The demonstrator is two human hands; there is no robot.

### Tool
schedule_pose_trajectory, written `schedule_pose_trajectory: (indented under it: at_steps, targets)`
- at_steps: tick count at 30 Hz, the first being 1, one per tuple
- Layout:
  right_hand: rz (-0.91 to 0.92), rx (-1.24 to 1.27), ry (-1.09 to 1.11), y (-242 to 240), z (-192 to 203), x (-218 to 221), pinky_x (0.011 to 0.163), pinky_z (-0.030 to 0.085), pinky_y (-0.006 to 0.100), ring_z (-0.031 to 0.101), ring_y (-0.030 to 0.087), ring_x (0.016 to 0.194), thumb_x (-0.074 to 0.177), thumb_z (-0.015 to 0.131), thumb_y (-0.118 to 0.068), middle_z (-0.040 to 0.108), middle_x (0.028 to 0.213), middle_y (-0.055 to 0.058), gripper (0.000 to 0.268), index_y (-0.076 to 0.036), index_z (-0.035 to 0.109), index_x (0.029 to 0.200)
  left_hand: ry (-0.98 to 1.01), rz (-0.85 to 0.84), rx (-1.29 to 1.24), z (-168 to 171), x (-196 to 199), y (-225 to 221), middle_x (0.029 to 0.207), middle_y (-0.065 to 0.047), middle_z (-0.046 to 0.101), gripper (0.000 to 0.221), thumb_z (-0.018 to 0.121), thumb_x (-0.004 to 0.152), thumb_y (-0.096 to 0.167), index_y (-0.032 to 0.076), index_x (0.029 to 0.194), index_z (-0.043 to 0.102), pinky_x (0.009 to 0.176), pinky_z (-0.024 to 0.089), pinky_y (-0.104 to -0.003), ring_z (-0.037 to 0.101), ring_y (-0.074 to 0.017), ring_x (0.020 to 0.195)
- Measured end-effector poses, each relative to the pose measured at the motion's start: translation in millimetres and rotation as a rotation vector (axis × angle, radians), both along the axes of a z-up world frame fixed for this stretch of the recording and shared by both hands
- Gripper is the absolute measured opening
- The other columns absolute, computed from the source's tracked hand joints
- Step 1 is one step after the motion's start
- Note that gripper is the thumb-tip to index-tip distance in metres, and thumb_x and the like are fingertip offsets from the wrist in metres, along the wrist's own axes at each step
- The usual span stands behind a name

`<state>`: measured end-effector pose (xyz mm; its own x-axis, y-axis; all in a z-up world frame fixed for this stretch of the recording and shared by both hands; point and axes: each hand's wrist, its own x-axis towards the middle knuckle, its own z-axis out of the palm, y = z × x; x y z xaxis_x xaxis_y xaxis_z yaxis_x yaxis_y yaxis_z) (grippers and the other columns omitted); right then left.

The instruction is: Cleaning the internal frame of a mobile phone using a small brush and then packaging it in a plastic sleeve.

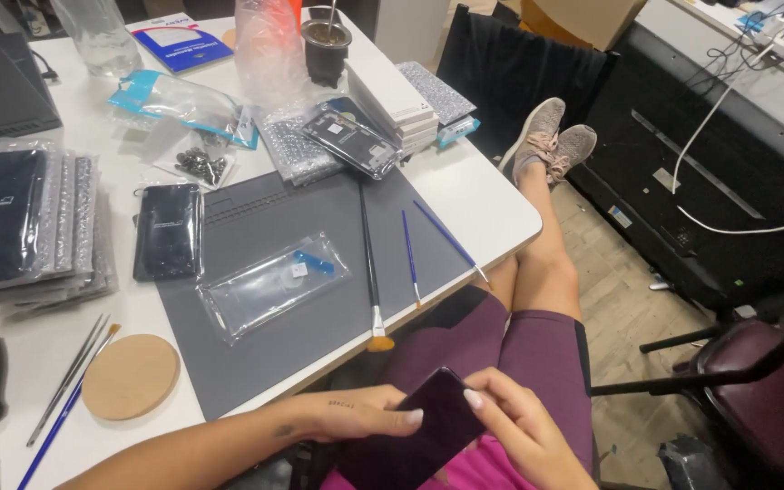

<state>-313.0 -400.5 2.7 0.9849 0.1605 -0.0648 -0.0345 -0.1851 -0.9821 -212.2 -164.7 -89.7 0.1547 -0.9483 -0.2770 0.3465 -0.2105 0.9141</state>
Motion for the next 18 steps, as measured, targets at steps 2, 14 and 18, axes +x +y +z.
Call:
schedule_pose_trajectory:
  at_steps: [2, 14, 18]
  targets:
    - [0.053, -0.064, -0.037, 3.3, -0.4, 17.7, 0.063, 0.060, 0.029, 0.069, 0.014, 0.065, 0.105, 0.055, -0.023, 0.071, 0.073, 0.005, 0.027, -0.002, 0.073, 0.102, 0.286, -0.097, -0.113, -16.7, -7.8, -2.6, 0.117, -0.010, 0.058, 0.078, 0.051, 0.093, 0.074, 0.006, 0.131, 0.048, 0.091, 0.044, -0.030, 0.058, -0.0174, 0.103]
    - [-0.314, -0.839, -0.438, -28.2, -79.3, 168.4, 0.087, 0.048, 0.041, 0.068, 0.025, 0.094, 0.102, 0.063, -0.029, 0.072, 0.101, 0.006, 0.022, -0.008, 0.071, 0.102, 0.640, 0.109, -0.210, -25.1, -12.9, -18.9, 0.089, -0.011, 0.063, 0.068, 0.045, 0.110, 0.060, -0.001, 0.134, 0.061, 0.079, 0.056, -0.036, 0.063, -0.0219, 0.077]
    - [-0.297, -0.921, -0.536, -2.3, -82.0, 177.1, 0.069, 0.049, 0.043, 0.066, 0.027, 0.080, 0.103, 0.065, -0.037, 0.069, 0.086, 0.009, 0.034, -0.006, 0.067, 0.089, 0.631, 0.174, -0.208, -22.4, -14.9, -18.8, 0.088, -0.012, 0.061, 0.077, 0.039, 0.108, 0.069, 0.000, 0.132, 0.061, 0.076, 0.056, -0.035, 0.063, -0.0214, 0.075]
